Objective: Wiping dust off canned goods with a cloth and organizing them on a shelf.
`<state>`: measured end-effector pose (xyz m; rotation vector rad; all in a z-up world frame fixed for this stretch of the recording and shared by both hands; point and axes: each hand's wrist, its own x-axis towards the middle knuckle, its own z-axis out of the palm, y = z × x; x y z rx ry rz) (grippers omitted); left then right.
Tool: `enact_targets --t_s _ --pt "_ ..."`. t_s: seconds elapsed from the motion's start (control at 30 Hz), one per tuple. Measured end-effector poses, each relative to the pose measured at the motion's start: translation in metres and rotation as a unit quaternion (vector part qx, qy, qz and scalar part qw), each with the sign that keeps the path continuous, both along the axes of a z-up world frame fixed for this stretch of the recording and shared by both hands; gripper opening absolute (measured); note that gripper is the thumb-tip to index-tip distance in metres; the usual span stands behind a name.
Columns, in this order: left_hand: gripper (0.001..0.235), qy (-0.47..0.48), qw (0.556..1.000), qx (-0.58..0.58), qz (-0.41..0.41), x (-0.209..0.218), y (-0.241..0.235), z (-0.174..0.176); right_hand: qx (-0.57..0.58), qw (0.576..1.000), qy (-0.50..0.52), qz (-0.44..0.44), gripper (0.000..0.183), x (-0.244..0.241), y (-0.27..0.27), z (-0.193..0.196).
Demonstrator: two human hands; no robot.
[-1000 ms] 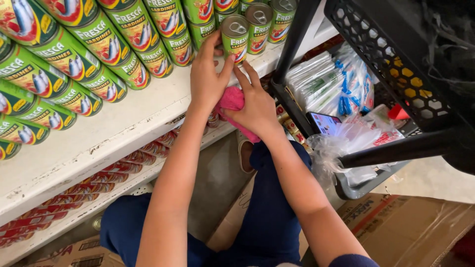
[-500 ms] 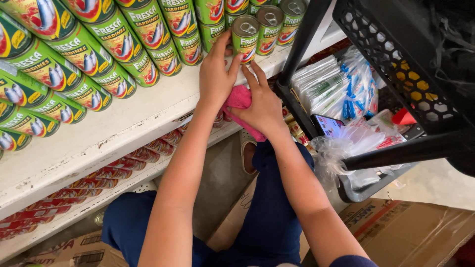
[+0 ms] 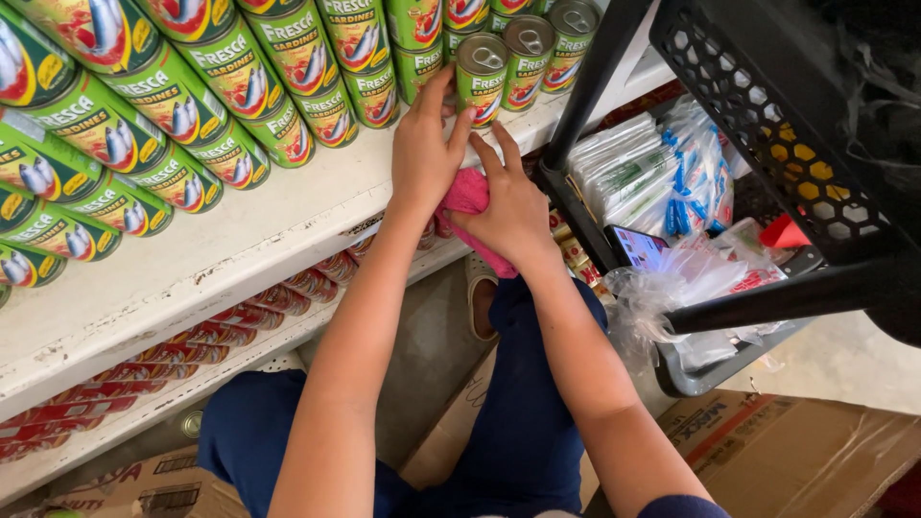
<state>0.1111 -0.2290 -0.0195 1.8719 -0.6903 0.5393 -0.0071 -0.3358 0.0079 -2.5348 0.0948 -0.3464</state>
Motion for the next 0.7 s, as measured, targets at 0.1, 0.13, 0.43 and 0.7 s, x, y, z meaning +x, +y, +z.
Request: enact_targets --t_s 0.1,0.13,0.43,0.7 --pt "0.052 0.003 1.0 -0.002 -0.002 -0.002 0.001 -0.001 -0.014 1.0 -0.006 -0.006 0.102 -0.001 0.001 -0.002" --pt "0.052 0.0 1.0 -0.01 -0.009 -0.004 0.002 0.001 -0.018 1.0 -0.01 -0.005 0.1 -0.001 0.001 -0.003" --pt "0.022 0.196 0.949 -0.235 -0.072 -0.095 0.168 -0.042 0.009 0.991 -0.074 0.114 0.061 -0.026 0.035 0.028" --pt "0.026 0.012 0.892 -0.163 0.421 -0.332 0.591 -0.205 -0.003 0.97 -0.131 0.206 0.05 -0.042 0.081 0.032"
